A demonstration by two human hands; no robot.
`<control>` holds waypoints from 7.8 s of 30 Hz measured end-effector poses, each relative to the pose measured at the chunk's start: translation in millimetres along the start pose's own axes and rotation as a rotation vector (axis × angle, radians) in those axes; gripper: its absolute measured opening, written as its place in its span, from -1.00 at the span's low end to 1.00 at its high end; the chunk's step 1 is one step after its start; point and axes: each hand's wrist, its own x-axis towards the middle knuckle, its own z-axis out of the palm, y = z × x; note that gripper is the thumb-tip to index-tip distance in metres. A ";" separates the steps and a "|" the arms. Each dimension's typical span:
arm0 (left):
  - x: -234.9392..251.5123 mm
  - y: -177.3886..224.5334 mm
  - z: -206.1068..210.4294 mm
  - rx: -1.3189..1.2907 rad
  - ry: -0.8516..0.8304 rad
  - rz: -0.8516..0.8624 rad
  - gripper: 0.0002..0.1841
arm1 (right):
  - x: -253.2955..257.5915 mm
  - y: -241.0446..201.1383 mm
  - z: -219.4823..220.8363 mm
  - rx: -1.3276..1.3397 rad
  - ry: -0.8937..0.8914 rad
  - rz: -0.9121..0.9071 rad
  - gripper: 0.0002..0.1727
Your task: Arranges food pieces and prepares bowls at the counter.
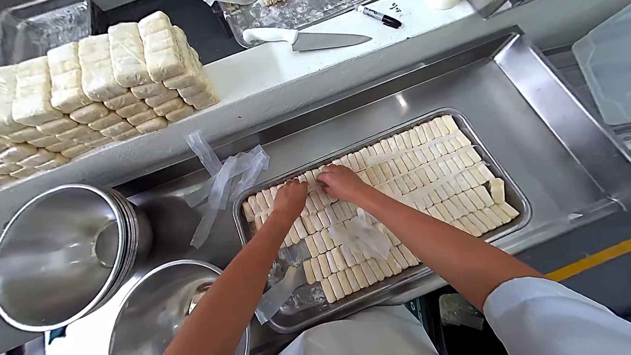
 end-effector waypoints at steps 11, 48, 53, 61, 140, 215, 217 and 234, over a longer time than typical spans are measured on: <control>-34.1 -17.0 -17.1 -0.031 0.279 0.288 -0.78 | -24.1 -2.9 -6.3 -0.039 0.371 -0.333 -0.85; -123.5 -20.3 -106.7 -1.241 0.310 0.326 -0.43 | -35.1 -152.3 -158.5 1.176 0.778 -0.302 -0.56; -108.4 -85.6 -99.4 -1.008 0.746 0.043 -0.75 | -25.4 -144.8 -146.6 1.007 0.619 -0.187 -0.38; -67.7 -196.6 -13.6 -0.102 0.249 -0.220 -0.53 | -98.8 -73.8 -51.3 0.812 0.483 0.206 -0.60; -396.3 -185.6 130.9 -1.005 0.935 -0.437 -0.54 | -76.1 -393.9 121.8 0.819 -0.067 0.021 -0.56; -427.0 -201.7 113.0 -1.063 0.578 -0.295 -0.15 | -72.7 -382.6 105.0 1.068 -0.110 0.037 -0.83; -410.3 -183.6 119.1 -1.065 0.452 -0.223 -0.10 | -76.4 -395.5 92.0 1.183 -0.133 -0.053 -0.84; -387.2 -165.2 135.0 -1.491 0.692 -0.214 -0.51 | -70.3 -392.3 134.7 1.078 -0.170 0.025 -0.62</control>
